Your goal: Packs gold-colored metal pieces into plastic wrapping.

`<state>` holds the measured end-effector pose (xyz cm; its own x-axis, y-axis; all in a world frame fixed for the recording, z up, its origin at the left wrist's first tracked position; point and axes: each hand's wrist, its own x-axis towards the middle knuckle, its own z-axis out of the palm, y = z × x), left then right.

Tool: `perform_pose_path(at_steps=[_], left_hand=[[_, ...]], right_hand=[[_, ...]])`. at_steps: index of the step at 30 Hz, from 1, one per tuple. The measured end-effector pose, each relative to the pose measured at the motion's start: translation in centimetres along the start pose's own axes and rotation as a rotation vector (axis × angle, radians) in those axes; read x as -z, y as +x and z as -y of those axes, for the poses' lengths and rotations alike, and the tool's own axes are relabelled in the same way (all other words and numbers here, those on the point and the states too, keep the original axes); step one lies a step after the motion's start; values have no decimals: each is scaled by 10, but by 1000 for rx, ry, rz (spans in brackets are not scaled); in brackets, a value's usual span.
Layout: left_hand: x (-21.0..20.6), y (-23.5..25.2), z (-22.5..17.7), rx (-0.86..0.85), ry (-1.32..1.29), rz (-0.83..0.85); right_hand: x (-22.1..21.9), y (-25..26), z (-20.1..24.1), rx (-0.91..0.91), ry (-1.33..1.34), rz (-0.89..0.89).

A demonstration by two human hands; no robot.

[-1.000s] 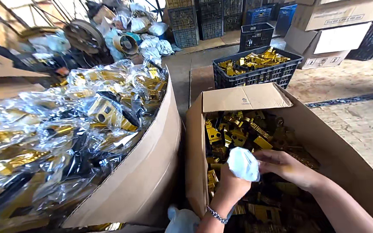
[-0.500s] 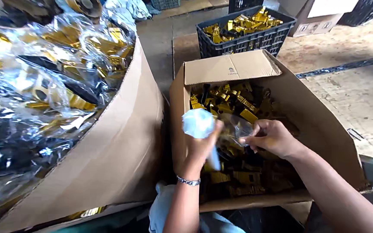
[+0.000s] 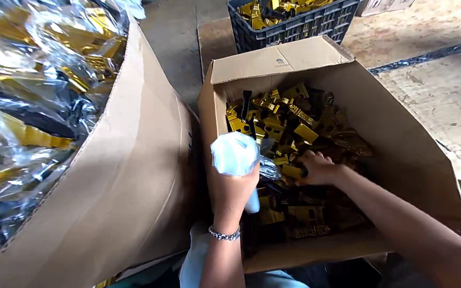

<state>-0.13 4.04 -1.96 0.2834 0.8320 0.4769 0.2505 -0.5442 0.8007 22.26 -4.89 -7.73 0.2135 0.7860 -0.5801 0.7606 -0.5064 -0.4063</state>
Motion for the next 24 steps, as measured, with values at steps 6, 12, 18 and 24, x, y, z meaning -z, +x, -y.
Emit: perform_pose_path(at_steps=[6,12,18,24], left_hand=[[-12,1,4,-54,-40,-57],[-15,2,1,-50,-60,-121],[-19,-6,-3,-8,-63,-111],[-12,-10,-14,9,4,-99]], right_hand=[[-4,1,-3,65,68,-135],[50,-77,-4,444,750,-679],[30,-104,18,463,1599,-439],[-2,-111,23,894,1564,-72]])
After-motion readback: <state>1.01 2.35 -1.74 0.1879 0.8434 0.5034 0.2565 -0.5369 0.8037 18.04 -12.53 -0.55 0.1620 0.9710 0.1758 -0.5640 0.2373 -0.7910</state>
